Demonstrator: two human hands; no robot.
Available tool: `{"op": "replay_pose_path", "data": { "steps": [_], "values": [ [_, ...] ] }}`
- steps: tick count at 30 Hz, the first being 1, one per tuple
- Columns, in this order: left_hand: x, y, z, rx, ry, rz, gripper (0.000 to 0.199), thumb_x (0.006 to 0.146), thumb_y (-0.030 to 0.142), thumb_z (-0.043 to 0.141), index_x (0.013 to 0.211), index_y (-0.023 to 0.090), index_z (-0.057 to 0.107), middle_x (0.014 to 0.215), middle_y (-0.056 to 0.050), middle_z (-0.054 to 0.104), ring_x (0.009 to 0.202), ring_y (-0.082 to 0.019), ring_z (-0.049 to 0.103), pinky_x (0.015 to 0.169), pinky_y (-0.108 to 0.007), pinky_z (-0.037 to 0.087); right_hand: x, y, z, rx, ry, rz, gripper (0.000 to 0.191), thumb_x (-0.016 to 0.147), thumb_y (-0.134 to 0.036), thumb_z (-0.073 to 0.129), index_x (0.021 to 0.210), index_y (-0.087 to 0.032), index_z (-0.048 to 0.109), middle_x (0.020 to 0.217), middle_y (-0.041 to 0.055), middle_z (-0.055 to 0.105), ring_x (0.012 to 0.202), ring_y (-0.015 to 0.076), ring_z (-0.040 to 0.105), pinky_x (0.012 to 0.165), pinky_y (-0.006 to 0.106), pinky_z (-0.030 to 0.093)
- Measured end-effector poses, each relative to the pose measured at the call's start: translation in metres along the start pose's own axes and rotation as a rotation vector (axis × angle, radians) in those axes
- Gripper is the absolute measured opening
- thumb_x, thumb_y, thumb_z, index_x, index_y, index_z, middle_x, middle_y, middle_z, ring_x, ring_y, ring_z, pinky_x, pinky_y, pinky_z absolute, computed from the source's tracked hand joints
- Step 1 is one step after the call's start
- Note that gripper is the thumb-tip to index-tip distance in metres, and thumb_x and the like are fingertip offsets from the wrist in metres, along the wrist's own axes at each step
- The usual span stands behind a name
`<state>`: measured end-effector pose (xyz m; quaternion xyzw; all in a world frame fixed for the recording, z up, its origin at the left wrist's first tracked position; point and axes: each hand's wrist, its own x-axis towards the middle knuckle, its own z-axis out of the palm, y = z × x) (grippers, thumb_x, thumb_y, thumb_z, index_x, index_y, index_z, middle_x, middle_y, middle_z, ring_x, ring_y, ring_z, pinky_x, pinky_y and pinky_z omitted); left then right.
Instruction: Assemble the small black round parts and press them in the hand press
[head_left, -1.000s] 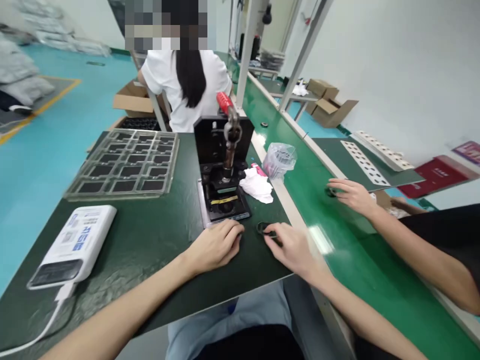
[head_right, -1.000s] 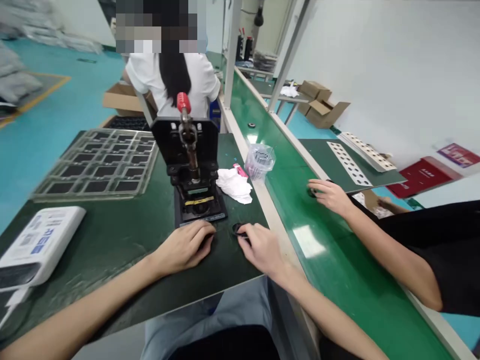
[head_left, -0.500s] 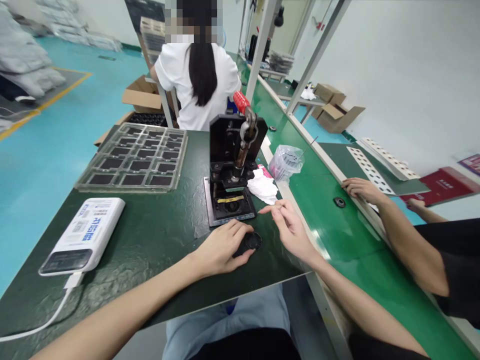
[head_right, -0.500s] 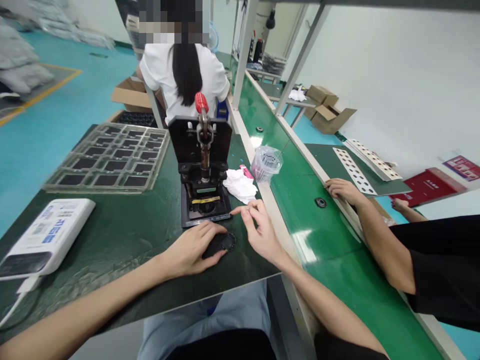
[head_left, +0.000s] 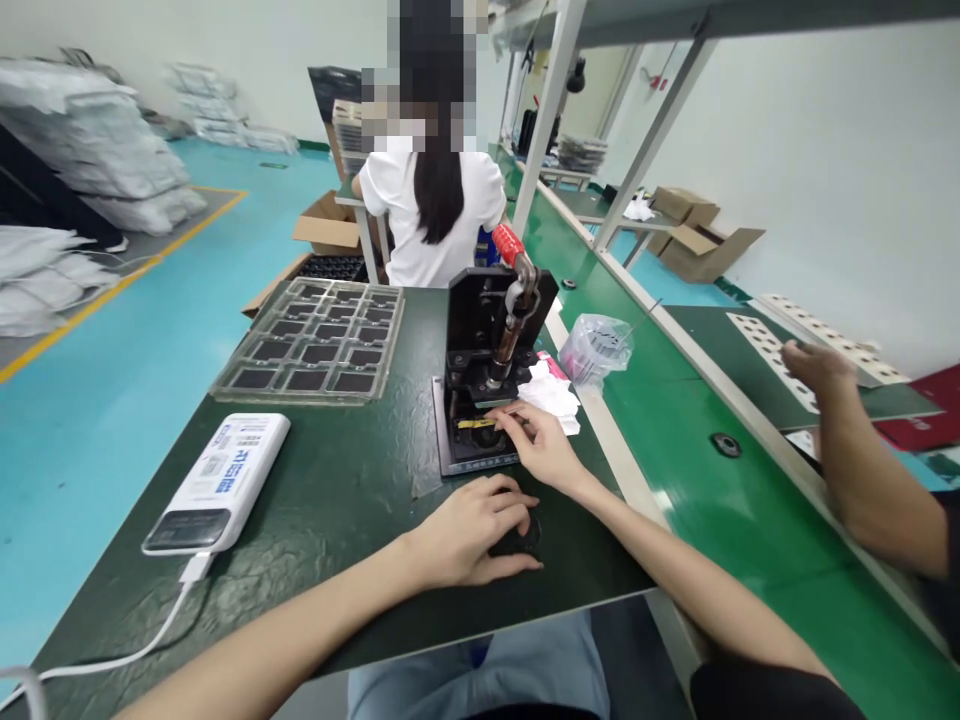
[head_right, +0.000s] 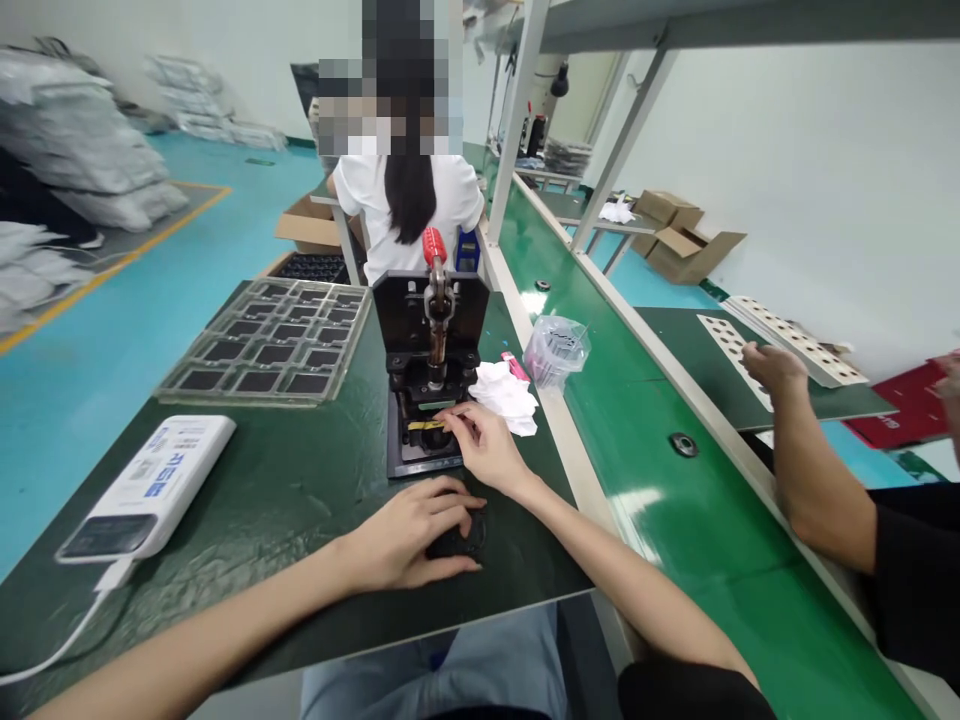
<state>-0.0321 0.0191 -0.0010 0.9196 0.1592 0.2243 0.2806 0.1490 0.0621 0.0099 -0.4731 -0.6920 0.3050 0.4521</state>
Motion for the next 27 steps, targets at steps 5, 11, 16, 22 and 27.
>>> {"op": "replay_pose_path", "data": {
  "steps": [5,11,16,22,27],
  "values": [
    [0.0003,0.0034,-0.0037,-0.181,-0.023,-0.081,0.019,0.09,0.027,0.077,0.101,0.02,0.063,0.121,-0.007,0.071,0.117,-0.024,0.063,0.099,-0.034,0.054,0.0001,0.0049,0.0079,-0.121,0.072,-0.1,0.034,0.103,-0.042,0.054,0.092,-0.018,0.075,0.07,0.0026,0.064,0.054,0.0125,0.046,0.053,0.027,0.039],
    [0.0007,0.0085,-0.0088,-0.249,-0.027,-0.097,0.042,0.088,0.014,0.068,0.128,0.019,0.055,0.132,-0.011,0.064,0.127,-0.026,0.059,0.107,-0.04,0.053,-0.0023,0.0029,0.0095,-0.148,0.109,-0.145,0.03,0.103,-0.036,0.055,0.092,-0.018,0.075,0.07,0.0018,0.061,0.055,0.0123,0.044,0.055,0.028,0.038],
    [-0.0001,0.0071,-0.008,-0.225,0.006,-0.145,0.045,0.09,0.018,0.066,0.133,0.019,0.051,0.13,-0.012,0.063,0.126,-0.028,0.058,0.11,-0.045,0.052,-0.0041,-0.0012,0.0064,-0.162,0.093,-0.097,0.027,0.1,-0.036,0.058,0.096,-0.018,0.078,0.074,0.0026,0.065,0.056,0.012,0.043,0.057,0.027,0.042],
    [0.0005,0.0058,-0.0099,-0.172,0.006,-0.16,0.045,0.093,0.022,0.068,0.135,0.02,0.051,0.131,-0.01,0.064,0.125,-0.026,0.06,0.109,-0.042,0.052,-0.0024,-0.0025,0.0064,-0.098,0.075,-0.107,0.023,0.099,-0.033,0.06,0.098,-0.019,0.079,0.077,0.003,0.068,0.057,0.0118,0.048,0.057,0.026,0.044],
    [-0.0003,0.0088,-0.0036,-0.02,0.11,-0.198,0.054,0.086,0.042,0.083,0.125,0.02,0.053,0.115,-0.008,0.069,0.108,-0.028,0.067,0.094,-0.041,0.058,-0.0057,-0.0019,0.0009,0.055,0.263,0.03,0.038,0.098,-0.051,0.058,0.086,-0.018,0.072,0.079,0.0058,0.069,0.066,0.0153,0.06,0.06,0.027,0.05]
  ]
}}
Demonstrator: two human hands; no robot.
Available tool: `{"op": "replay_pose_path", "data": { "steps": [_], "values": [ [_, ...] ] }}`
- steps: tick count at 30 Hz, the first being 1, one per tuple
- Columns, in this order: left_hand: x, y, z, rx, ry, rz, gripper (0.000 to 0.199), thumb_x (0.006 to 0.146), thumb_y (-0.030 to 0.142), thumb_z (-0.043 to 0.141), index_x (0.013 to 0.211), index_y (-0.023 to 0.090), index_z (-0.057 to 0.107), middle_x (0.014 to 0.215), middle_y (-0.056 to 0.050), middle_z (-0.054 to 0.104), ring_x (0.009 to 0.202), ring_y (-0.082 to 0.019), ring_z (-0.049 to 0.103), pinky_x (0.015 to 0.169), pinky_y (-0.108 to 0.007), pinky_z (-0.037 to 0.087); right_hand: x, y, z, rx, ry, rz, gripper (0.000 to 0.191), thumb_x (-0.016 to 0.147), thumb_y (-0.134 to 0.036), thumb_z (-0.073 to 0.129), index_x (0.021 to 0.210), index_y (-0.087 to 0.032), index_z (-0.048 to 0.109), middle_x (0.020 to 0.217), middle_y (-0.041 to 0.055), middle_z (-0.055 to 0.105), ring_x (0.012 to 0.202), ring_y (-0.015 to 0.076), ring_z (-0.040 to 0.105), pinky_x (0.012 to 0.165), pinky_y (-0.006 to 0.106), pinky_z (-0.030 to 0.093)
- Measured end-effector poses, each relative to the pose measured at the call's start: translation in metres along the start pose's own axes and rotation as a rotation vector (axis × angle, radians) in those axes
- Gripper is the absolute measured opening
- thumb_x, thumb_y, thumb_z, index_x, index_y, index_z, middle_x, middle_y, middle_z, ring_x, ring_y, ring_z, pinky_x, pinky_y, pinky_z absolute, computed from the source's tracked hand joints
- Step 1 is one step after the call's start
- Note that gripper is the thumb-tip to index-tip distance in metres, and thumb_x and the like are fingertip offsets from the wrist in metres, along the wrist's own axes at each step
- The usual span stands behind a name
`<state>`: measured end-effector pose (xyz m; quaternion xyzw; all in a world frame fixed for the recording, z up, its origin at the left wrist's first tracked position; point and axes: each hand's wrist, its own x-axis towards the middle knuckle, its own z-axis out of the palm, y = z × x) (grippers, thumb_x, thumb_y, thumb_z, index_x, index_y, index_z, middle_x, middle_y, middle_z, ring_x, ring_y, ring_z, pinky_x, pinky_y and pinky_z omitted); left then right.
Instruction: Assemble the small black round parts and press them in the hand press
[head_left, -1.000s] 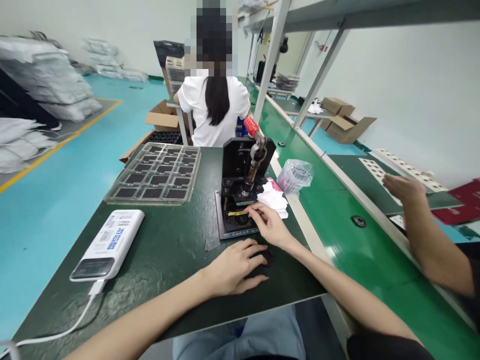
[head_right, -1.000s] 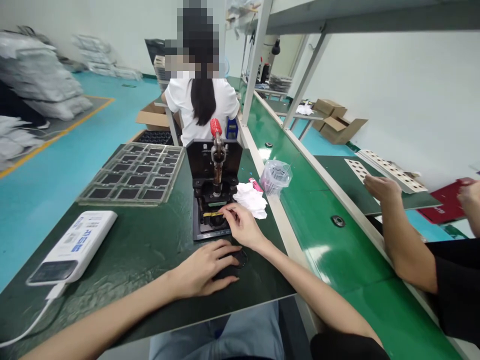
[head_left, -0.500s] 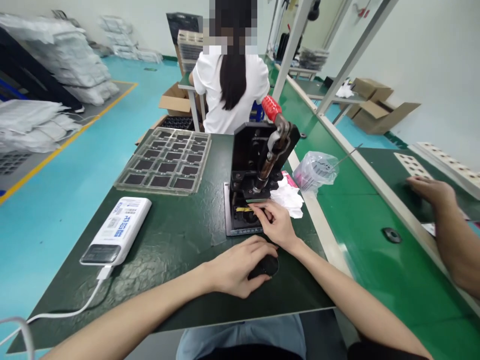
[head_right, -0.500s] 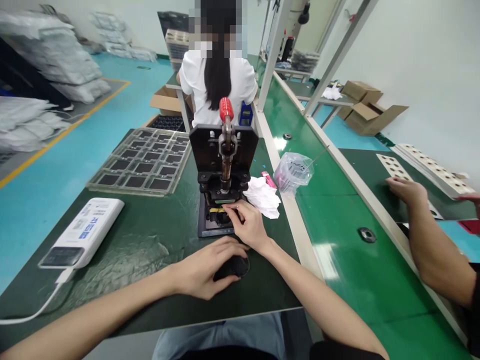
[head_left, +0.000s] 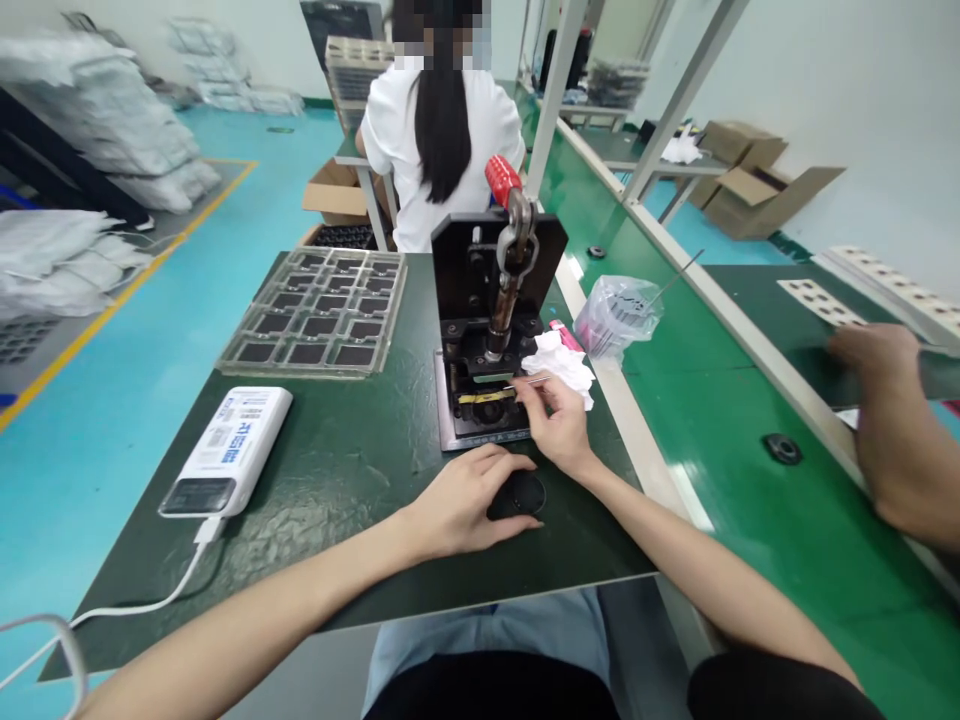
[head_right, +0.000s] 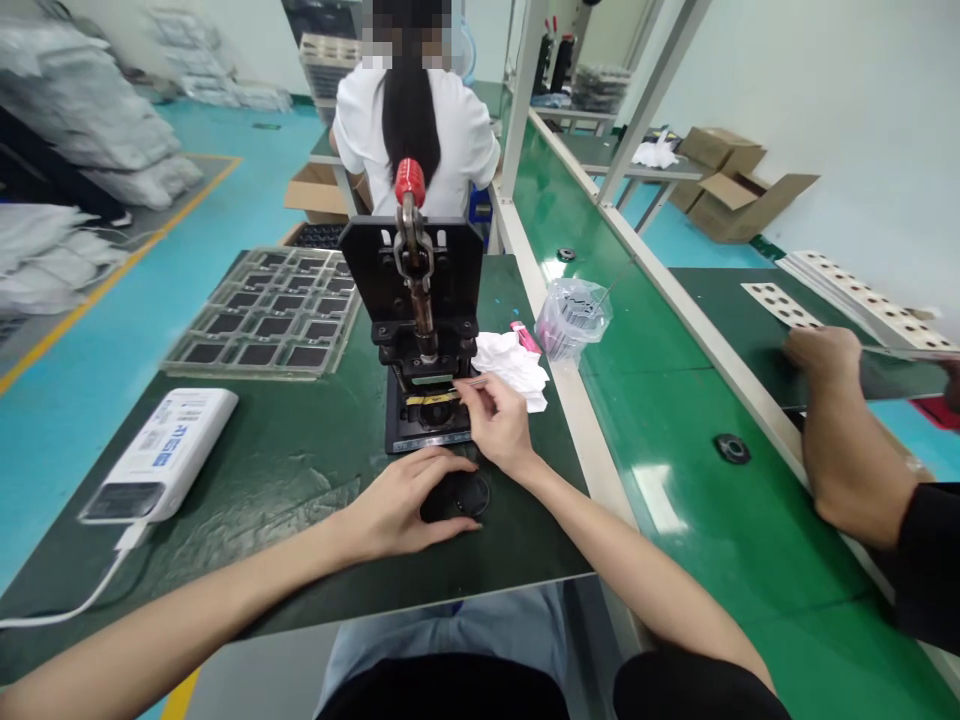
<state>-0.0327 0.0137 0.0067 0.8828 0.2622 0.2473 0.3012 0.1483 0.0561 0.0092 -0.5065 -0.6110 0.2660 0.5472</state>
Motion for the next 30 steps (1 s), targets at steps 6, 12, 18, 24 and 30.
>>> {"op": "replay_pose_path", "data": {
  "steps": [6,12,18,24,30],
  "values": [
    [0.0,0.003,0.006,0.053,0.014,-0.134,0.051,0.08,0.042,0.088,0.113,0.022,0.055,0.108,-0.005,0.073,0.103,-0.027,0.071,0.09,-0.039,0.058,-0.032,-0.027,-0.04,0.132,-0.041,0.248,0.041,0.087,-0.059,0.073,0.08,-0.018,0.068,0.075,0.0051,0.068,0.068,0.0165,0.063,0.061,0.027,0.054],
    [0.004,-0.005,0.01,-0.218,0.005,-0.182,0.064,0.073,0.031,0.092,0.118,0.023,0.048,0.117,-0.007,0.075,0.116,-0.027,0.068,0.102,-0.041,0.054,-0.077,-0.032,-0.05,0.021,-0.027,0.251,0.039,0.091,-0.054,0.071,0.074,-0.019,0.065,0.071,0.003,0.065,0.059,0.0131,0.057,0.052,0.023,0.047],
    [0.003,-0.006,0.013,-0.229,0.018,-0.175,0.061,0.073,0.03,0.091,0.117,0.022,0.049,0.12,-0.008,0.073,0.117,-0.029,0.068,0.1,-0.042,0.055,-0.086,-0.023,-0.045,-0.148,-0.195,0.185,0.032,0.099,-0.044,0.062,0.082,-0.018,0.069,0.068,0.0011,0.064,0.05,0.0099,0.048,0.046,0.022,0.039],
    [0.003,-0.004,0.013,-0.229,0.008,-0.18,0.059,0.075,0.031,0.09,0.116,0.022,0.049,0.119,-0.009,0.072,0.118,-0.028,0.067,0.1,-0.04,0.056,-0.088,-0.027,-0.047,-0.219,-0.237,0.11,0.024,0.101,-0.034,0.06,0.083,-0.019,0.066,0.075,0.0012,0.064,0.053,0.01,0.049,0.048,0.023,0.04],
    [0.003,-0.004,0.013,-0.24,0.013,-0.193,0.057,0.076,0.034,0.089,0.115,0.022,0.049,0.119,-0.009,0.07,0.117,-0.029,0.067,0.098,-0.041,0.056,-0.09,-0.03,-0.045,-0.265,-0.262,0.018,0.021,0.103,-0.026,0.056,0.084,-0.02,0.063,0.077,0.0016,0.062,0.055,0.011,0.047,0.052,0.025,0.038]
  ]
}}
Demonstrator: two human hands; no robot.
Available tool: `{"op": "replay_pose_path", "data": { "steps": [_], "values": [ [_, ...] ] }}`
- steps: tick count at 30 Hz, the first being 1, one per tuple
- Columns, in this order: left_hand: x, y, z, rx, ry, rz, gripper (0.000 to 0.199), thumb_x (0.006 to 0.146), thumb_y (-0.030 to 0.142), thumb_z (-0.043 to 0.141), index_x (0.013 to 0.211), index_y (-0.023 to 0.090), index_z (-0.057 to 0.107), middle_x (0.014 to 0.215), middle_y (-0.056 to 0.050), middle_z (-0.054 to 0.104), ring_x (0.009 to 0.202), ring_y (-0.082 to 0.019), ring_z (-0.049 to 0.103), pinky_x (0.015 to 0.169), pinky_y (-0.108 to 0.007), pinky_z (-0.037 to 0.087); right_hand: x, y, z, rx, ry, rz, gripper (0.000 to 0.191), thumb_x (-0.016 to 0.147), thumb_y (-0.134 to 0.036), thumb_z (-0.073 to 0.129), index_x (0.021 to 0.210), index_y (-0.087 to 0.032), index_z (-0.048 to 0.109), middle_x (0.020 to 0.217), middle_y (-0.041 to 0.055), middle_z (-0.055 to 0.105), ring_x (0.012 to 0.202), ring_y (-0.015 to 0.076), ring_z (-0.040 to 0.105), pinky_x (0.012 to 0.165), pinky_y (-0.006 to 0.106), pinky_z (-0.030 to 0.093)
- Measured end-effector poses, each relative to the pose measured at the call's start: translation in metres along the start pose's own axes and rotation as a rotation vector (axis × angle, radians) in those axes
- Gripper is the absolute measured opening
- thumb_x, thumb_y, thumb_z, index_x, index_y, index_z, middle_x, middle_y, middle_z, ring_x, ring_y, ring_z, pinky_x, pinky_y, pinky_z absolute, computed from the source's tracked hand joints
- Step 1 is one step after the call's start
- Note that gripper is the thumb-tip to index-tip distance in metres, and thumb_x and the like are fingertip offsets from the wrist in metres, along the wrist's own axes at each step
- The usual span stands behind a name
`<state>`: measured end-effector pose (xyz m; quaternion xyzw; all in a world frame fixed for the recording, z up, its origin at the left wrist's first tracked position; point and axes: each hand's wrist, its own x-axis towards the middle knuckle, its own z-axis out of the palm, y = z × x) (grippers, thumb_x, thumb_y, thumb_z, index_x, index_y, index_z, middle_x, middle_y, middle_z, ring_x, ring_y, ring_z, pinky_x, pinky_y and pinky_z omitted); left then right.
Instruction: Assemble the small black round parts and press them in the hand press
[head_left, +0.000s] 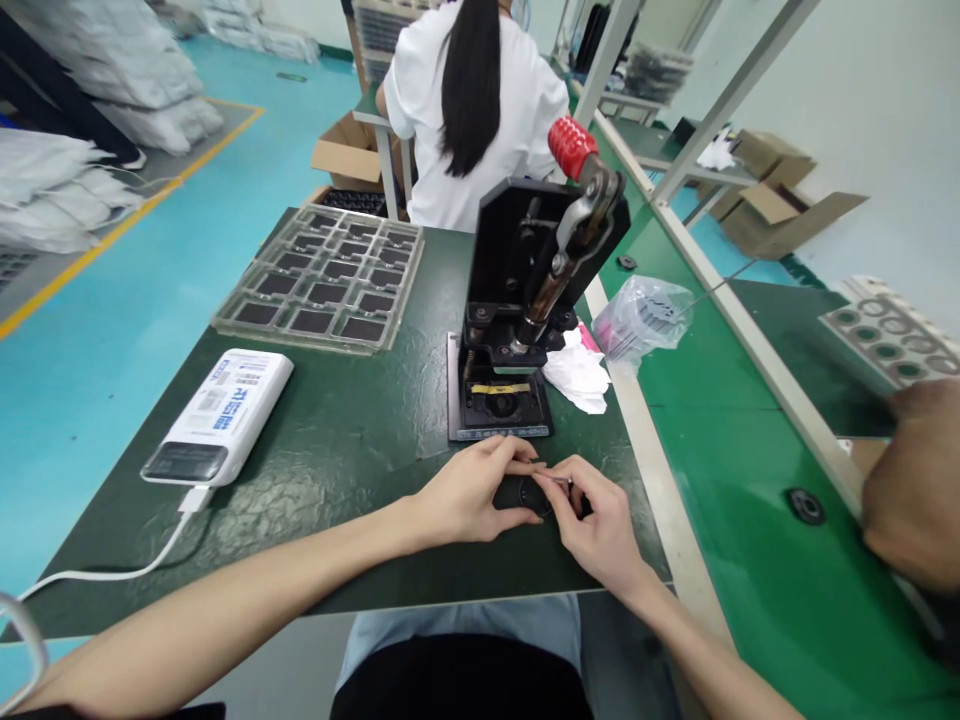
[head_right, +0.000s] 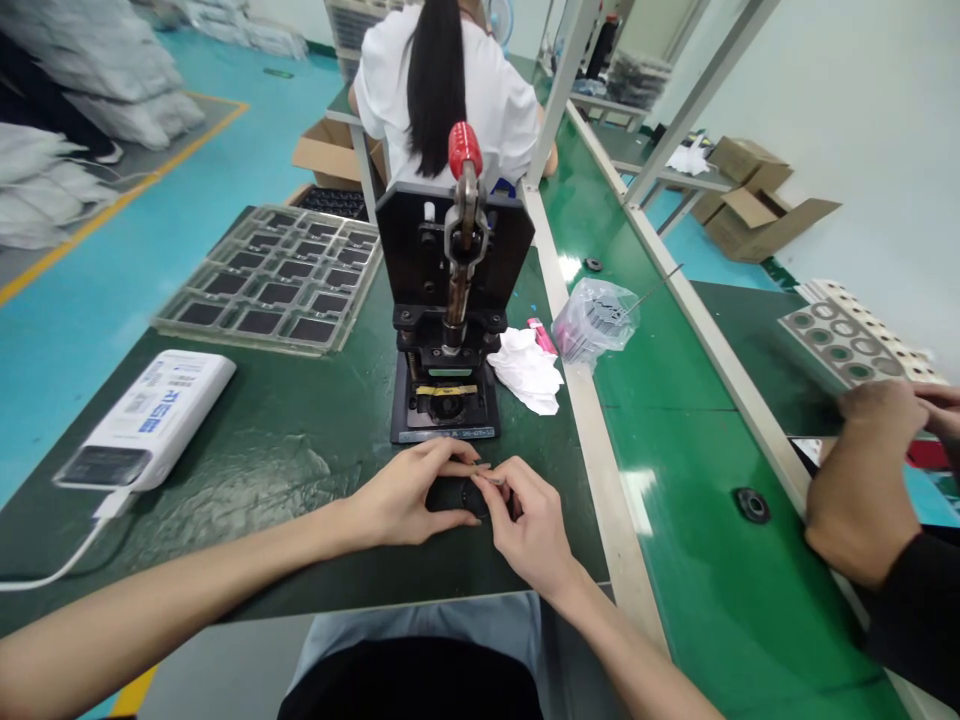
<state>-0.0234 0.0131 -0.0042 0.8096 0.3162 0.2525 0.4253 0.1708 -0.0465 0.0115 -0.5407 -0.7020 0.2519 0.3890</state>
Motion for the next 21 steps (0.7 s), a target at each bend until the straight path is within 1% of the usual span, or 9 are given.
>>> {"op": "replay_pose_path", "data": {
  "steps": [4,9,12,14,15,16,19,20,21],
  "values": [
    [0.0,0.001,0.001,-0.003,0.0,-0.007,0.057,0.074,0.031,0.091,0.112,0.022,0.049,0.118,-0.009,0.07,0.116,-0.029,0.067,0.097,-0.041,0.057,0.0,-0.001,0.001,-0.014,-0.008,-0.024,0.023,0.103,-0.022,0.054,0.08,-0.02,0.058,0.074,0.0009,0.058,0.057,0.0115,0.047,0.054,0.026,0.037],
    [-0.001,0.0,0.003,-0.018,0.01,-0.016,0.057,0.076,0.03,0.089,0.114,0.022,0.047,0.118,-0.01,0.071,0.118,-0.03,0.068,0.1,-0.042,0.056,0.002,-0.001,0.003,-0.027,-0.013,-0.033,0.027,0.101,-0.02,0.055,0.074,-0.02,0.051,0.07,-0.0009,0.051,0.058,0.011,0.045,0.056,0.026,0.035],
    [0.0,-0.001,0.003,-0.004,0.012,-0.013,0.06,0.075,0.03,0.09,0.115,0.022,0.046,0.116,-0.009,0.073,0.12,-0.031,0.067,0.101,-0.043,0.055,0.003,0.0,0.004,-0.01,-0.008,-0.019,0.029,0.101,-0.022,0.056,0.072,-0.02,0.053,0.069,-0.0013,0.05,0.056,0.0104,0.043,0.053,0.026,0.033],
    [0.001,-0.001,0.003,0.012,0.013,-0.006,0.062,0.073,0.031,0.091,0.113,0.022,0.045,0.115,-0.009,0.074,0.12,-0.031,0.067,0.101,-0.043,0.054,0.006,0.002,0.002,0.049,0.003,0.028,0.029,0.1,-0.027,0.059,0.072,-0.019,0.057,0.068,-0.0006,0.053,0.054,0.01,0.043,0.051,0.025,0.033],
    [0.001,0.0,0.002,0.022,0.015,-0.005,0.062,0.073,0.031,0.092,0.112,0.023,0.045,0.115,-0.009,0.074,0.12,-0.031,0.067,0.101,-0.043,0.054,0.007,0.004,0.001,0.103,0.035,0.074,0.029,0.1,-0.031,0.061,0.073,-0.019,0.06,0.068,-0.0003,0.055,0.053,0.0099,0.044,0.05,0.024,0.034],
    [0.002,0.0,0.002,0.032,0.016,-0.004,0.062,0.073,0.031,0.092,0.111,0.023,0.045,0.115,-0.008,0.074,0.119,-0.031,0.067,0.1,-0.043,0.054,0.008,0.006,-0.001,0.166,0.096,0.129,0.028,0.099,-0.035,0.063,0.076,-0.019,0.063,0.067,-0.0003,0.056,0.052,0.0099,0.045,0.048,0.024,0.035],
    [0.002,0.001,0.0,0.047,0.001,-0.005,0.061,0.073,0.028,0.092,0.11,0.023,0.043,0.117,-0.008,0.075,0.118,-0.031,0.067,0.098,-0.044,0.053,0.011,0.014,-0.007,0.312,0.32,0.25,0.03,0.095,-0.046,0.068,0.084,-0.018,0.069,0.068,0.0002,0.06,0.051,0.0105,0.05,0.047,0.023,0.042],
    [0.003,0.001,0.0,0.049,-0.003,-0.004,0.062,0.073,0.028,0.092,0.11,0.023,0.042,0.117,-0.008,0.075,0.118,-0.031,0.067,0.098,-0.044,0.053,0.011,0.015,-0.008,0.327,0.352,0.252,0.031,0.094,-0.047,0.069,0.085,-0.018,0.07,0.07,0.0014,0.062,0.052,0.0106,0.052,0.048,0.023,0.044],
    [0.003,0.002,0.0,0.05,-0.005,-0.002,0.062,0.073,0.028,0.092,0.11,0.023,0.042,0.117,-0.008,0.075,0.117,-0.031,0.066,0.098,-0.044,0.053,0.011,0.015,-0.009,0.33,0.346,0.237,0.031,0.094,-0.047,0.07,0.085,-0.017,0.072,0.075,0.0034,0.066,0.054,0.0107,0.054,0.05,0.023,0.046]
  ]
}}
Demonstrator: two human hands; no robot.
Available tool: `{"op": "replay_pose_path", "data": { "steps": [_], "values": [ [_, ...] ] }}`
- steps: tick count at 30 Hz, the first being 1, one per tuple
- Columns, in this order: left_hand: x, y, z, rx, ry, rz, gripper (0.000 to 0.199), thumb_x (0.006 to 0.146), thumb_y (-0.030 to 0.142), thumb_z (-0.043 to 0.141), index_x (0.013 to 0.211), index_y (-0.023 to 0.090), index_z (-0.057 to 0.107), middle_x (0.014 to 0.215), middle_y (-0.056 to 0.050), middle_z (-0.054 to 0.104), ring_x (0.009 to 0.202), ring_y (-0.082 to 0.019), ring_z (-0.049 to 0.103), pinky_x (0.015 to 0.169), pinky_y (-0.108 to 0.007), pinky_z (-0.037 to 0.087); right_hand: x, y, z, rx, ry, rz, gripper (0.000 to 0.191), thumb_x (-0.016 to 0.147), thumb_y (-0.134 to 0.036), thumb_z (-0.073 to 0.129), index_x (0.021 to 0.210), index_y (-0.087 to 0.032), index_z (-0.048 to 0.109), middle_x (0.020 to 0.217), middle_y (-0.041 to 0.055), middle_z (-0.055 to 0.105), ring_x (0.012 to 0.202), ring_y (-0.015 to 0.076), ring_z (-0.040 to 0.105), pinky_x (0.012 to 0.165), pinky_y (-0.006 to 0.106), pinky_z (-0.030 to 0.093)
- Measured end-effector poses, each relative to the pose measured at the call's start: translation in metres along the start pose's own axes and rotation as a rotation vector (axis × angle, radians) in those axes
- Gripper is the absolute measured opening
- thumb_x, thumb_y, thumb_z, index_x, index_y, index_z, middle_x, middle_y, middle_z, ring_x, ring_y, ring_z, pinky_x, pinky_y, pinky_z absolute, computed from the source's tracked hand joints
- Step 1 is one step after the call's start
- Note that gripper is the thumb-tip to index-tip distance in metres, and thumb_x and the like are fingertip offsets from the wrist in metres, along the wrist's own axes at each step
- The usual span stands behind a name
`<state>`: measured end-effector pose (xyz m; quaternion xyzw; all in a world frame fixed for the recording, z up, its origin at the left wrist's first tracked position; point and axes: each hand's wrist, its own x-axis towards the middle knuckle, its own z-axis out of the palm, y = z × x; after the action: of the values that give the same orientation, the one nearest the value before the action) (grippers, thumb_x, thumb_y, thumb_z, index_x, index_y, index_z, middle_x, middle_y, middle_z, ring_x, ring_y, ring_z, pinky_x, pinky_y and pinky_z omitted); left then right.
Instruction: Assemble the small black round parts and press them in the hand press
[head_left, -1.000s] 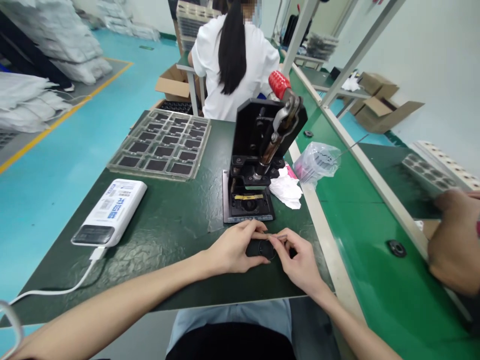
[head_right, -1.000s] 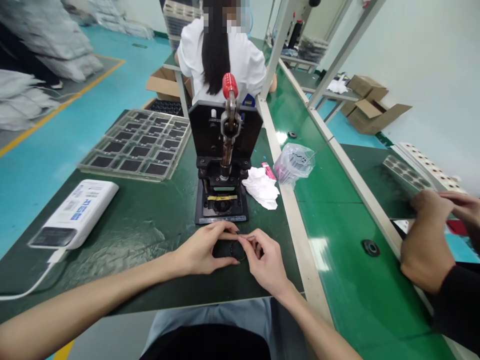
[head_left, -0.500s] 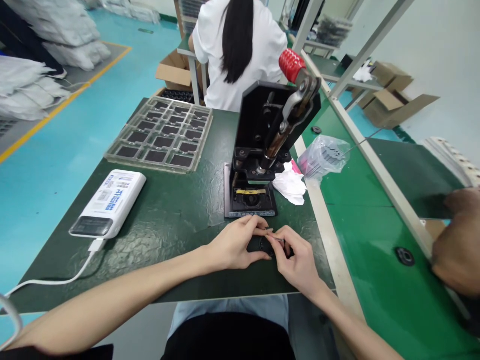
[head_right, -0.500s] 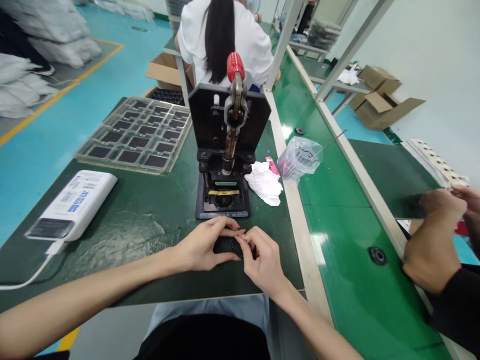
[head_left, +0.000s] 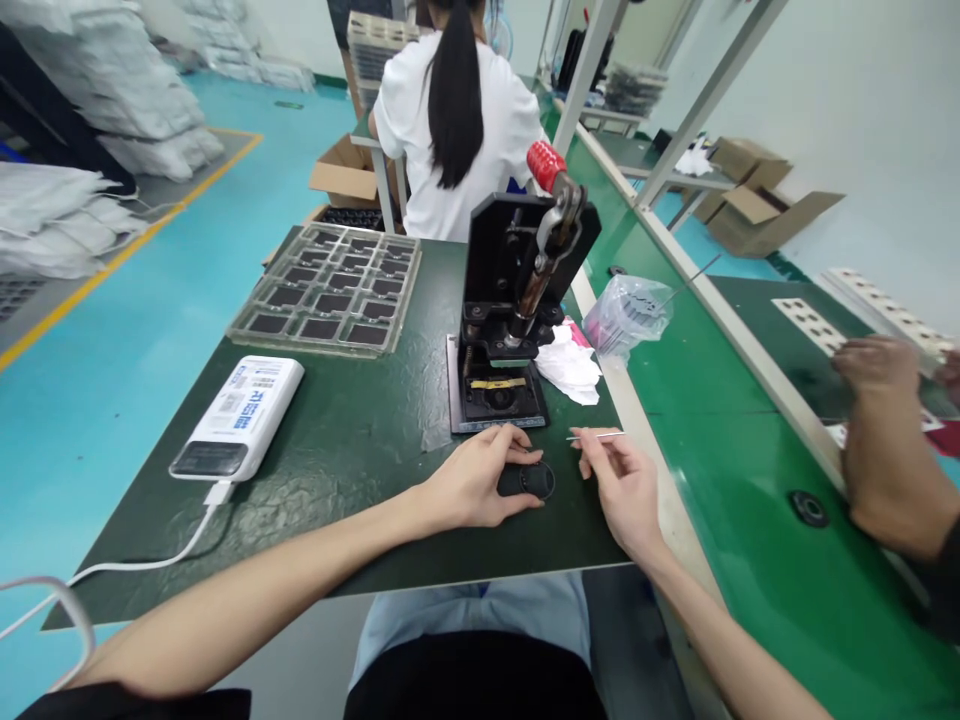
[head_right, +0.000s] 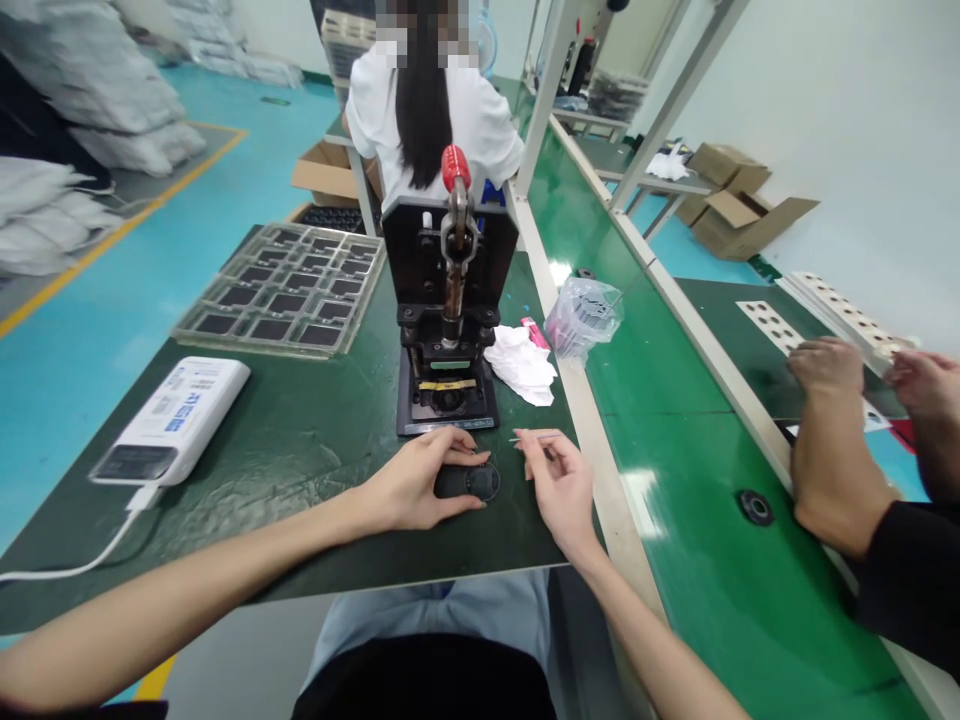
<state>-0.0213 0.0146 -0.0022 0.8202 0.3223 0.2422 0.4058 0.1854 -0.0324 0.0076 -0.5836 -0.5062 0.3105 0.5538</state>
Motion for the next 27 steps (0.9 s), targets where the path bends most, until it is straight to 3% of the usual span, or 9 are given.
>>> {"op": "replay_pose_path", "data": {
  "steps": [5,11,16,27],
  "values": [
    [0.0,0.001,-0.001,-0.003,0.009,0.032,0.061,0.075,0.032,0.092,0.114,0.022,0.046,0.12,-0.009,0.072,0.116,-0.03,0.066,0.1,-0.043,0.053,-0.007,-0.003,0.005,0.018,-0.171,-0.061,0.021,0.094,-0.038,0.07,0.09,-0.019,0.077,0.094,0.0084,0.073,0.062,0.0116,0.061,0.051,0.021,0.051],
    [-0.001,0.002,-0.002,0.064,0.062,0.021,0.068,0.068,0.035,0.096,0.115,0.021,0.049,0.112,-0.008,0.068,0.105,-0.028,0.068,0.093,-0.042,0.056,-0.013,0.001,0.005,-0.022,-0.222,-0.056,0.018,0.093,-0.03,0.073,0.08,-0.018,0.071,0.081,0.0036,0.069,0.058,0.0096,0.06,0.051,0.019,0.048],
    [-0.002,0.005,-0.002,0.044,0.037,0.032,0.066,0.071,0.032,0.095,0.114,0.022,0.046,0.115,-0.007,0.07,0.112,-0.028,0.066,0.097,-0.041,0.056,-0.011,0.002,0.004,-0.142,-0.288,-0.066,0.024,0.095,-0.03,0.07,0.075,-0.017,0.066,0.079,0.0025,0.066,0.061,0.0095,0.059,0.054,0.02,0.045],
    [-0.006,0.012,-0.004,0.069,0.029,0.058,0.058,0.079,0.03,0.089,0.118,0.02,0.047,0.121,-0.009,0.069,0.12,-0.028,0.062,0.098,-0.04,0.056,-0.009,-0.003,0.001,-0.123,-0.3,-0.021,0.018,0.097,-0.026,0.068,0.08,-0.018,0.068,0.081,0.0017,0.064,0.059,0.0084,0.056,0.051,0.018,0.044]
  ]
}}
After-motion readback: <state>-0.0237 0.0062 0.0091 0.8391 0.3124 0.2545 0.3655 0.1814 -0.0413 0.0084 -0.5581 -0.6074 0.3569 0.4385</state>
